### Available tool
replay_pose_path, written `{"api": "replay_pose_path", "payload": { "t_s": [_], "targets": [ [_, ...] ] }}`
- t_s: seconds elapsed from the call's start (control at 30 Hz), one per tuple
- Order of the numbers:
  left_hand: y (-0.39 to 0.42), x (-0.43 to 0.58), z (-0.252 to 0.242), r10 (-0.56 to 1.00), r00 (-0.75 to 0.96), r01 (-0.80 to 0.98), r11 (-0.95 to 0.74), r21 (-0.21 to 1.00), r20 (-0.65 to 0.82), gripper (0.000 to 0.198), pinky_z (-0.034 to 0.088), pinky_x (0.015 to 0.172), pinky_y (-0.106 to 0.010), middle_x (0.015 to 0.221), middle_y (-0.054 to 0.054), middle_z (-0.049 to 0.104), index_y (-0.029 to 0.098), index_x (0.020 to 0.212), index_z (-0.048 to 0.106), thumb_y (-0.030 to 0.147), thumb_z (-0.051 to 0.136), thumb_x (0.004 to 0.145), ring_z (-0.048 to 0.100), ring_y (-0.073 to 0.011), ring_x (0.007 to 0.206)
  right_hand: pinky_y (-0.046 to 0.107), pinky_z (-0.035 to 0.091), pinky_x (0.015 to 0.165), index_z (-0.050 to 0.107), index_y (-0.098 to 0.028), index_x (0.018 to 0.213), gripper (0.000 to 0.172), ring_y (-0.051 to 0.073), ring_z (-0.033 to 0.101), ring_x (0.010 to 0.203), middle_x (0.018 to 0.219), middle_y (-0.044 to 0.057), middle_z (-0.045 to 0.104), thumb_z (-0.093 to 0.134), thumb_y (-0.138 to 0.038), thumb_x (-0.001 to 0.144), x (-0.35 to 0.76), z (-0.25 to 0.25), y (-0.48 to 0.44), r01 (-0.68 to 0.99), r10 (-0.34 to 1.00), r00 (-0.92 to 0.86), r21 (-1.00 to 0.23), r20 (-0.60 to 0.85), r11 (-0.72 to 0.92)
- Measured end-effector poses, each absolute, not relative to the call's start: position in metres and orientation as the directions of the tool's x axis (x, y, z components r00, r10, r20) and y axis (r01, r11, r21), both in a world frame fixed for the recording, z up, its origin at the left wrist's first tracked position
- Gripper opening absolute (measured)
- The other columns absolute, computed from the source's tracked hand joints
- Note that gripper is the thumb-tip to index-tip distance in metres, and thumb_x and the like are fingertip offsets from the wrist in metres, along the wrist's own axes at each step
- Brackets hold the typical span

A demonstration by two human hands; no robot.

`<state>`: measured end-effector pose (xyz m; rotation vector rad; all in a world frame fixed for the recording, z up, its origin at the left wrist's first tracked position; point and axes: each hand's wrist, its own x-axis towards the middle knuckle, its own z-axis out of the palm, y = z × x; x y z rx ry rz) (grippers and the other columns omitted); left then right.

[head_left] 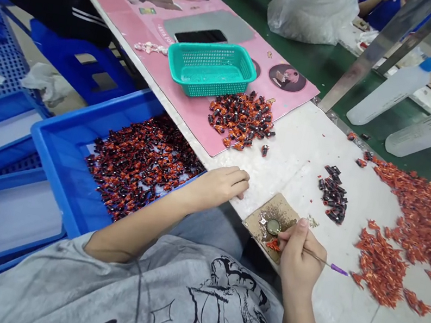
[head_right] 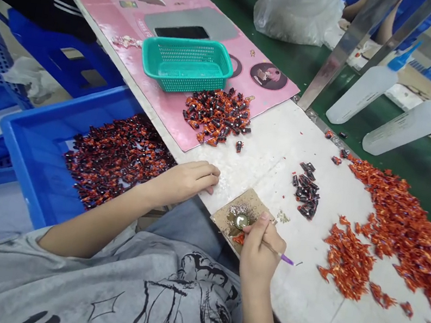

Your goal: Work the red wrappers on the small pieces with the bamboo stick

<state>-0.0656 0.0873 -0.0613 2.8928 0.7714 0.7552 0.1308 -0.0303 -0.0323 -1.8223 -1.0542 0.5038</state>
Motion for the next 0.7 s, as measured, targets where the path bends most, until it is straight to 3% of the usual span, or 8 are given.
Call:
{"api": "replay_pose_path", "payload": {
  "t_s": [0.17, 0.27, 0.37, 0.43, 0.5, 0.6, 0.7],
  "targets": [
    [0.081, -0.058, -0.062, 0.63, 0.622, 0.556, -0.773, 0.304, 0.465, 0.02, 0.051, 0.07, -0.029, 0.083, -0.008, 0.069, 0.015, 0.089, 0.063, 0.016, 0.046, 0.1, 0.063, -0.0194, 0.078, 0.025, 0.037, 0.04, 0.065, -0.018, 0.054, 0.068, 0.012, 0.049, 0.038, 0.043, 0.001, 0.054, 0.055, -0.079, 0.084, 0.129, -0.032, -0.03, 0.361, 0.83, 0.556, -0.91, 0.037, -0.202],
    [0.073, -0.054, -0.061, 0.673, 0.533, 0.557, -0.735, 0.387, 0.513, 0.02, 0.054, 0.072, -0.027, 0.086, -0.008, 0.072, 0.014, 0.099, 0.064, 0.014, 0.044, 0.101, 0.067, -0.0172, 0.08, 0.025, 0.042, 0.043, 0.067, -0.017, 0.058, 0.067, 0.013, 0.052, 0.041, 0.046, 0.001, 0.057, 0.06, -0.08, 0.079, 0.133, -0.028, -0.029, 0.316, 0.835, 0.549, -0.931, 0.022, -0.183],
    [0.062, -0.05, -0.058, 0.706, 0.42, 0.393, -0.708, 0.587, 0.57, 0.023, 0.056, 0.073, -0.025, 0.085, -0.006, 0.075, 0.013, 0.106, 0.067, 0.011, 0.046, 0.099, 0.07, -0.0144, 0.078, 0.025, 0.043, 0.046, 0.067, -0.018, 0.059, 0.065, 0.012, 0.051, 0.044, 0.046, 0.0, 0.054, 0.063, -0.08, 0.077, 0.138, -0.023, -0.03, 0.284, 0.844, 0.536, -0.947, 0.027, -0.15],
    [0.053, -0.046, -0.055, 0.745, 0.366, 0.231, -0.654, 0.721, 0.558, 0.024, 0.057, 0.071, -0.024, 0.081, -0.006, 0.075, 0.014, 0.101, 0.071, 0.01, 0.048, 0.097, 0.071, -0.0138, 0.076, 0.025, 0.041, 0.048, 0.066, -0.018, 0.059, 0.062, 0.011, 0.05, 0.045, 0.046, -0.002, 0.051, 0.065, -0.076, 0.079, 0.142, -0.021, -0.033, 0.266, 0.843, 0.537, -0.956, 0.039, -0.126],
    [0.044, -0.041, -0.052, 0.808, 0.339, 0.097, -0.539, 0.837, 0.482, 0.023, 0.056, 0.066, -0.023, 0.078, -0.006, 0.075, 0.015, 0.092, 0.075, 0.013, 0.052, 0.096, 0.07, -0.013, 0.07, 0.024, 0.04, 0.049, 0.066, -0.018, 0.062, 0.056, 0.01, 0.049, 0.047, 0.048, -0.002, 0.051, 0.067, -0.07, 0.083, 0.145, -0.021, -0.037, 0.234, 0.844, 0.535, -0.968, 0.051, -0.09],
    [0.033, -0.035, -0.047, 0.915, 0.333, -0.115, -0.199, 0.973, 0.227, 0.029, 0.049, 0.051, -0.021, 0.07, -0.005, 0.071, 0.014, 0.082, 0.075, 0.035, 0.061, 0.095, 0.059, -0.0089, 0.052, 0.024, 0.04, 0.052, 0.066, -0.018, 0.066, 0.046, 0.009, 0.049, 0.051, 0.054, -0.002, 0.056, 0.07, -0.059, 0.086, 0.15, -0.023, -0.043, 0.166, 0.863, 0.503, -0.985, 0.044, -0.047],
    [0.026, -0.029, -0.042, 0.915, 0.4, -0.274, 0.178, 0.945, -0.056, 0.047, 0.04, 0.043, -0.019, 0.067, -0.004, 0.066, 0.012, 0.08, 0.075, 0.059, 0.071, 0.084, 0.051, -0.0061, 0.047, 0.024, 0.039, 0.053, 0.066, -0.018, 0.067, 0.043, 0.009, 0.049, 0.052, 0.056, -0.002, 0.056, 0.072, -0.056, 0.087, 0.153, -0.023, -0.047, 0.138, 0.887, 0.461, -0.99, 0.028, -0.041]
  ]
}}
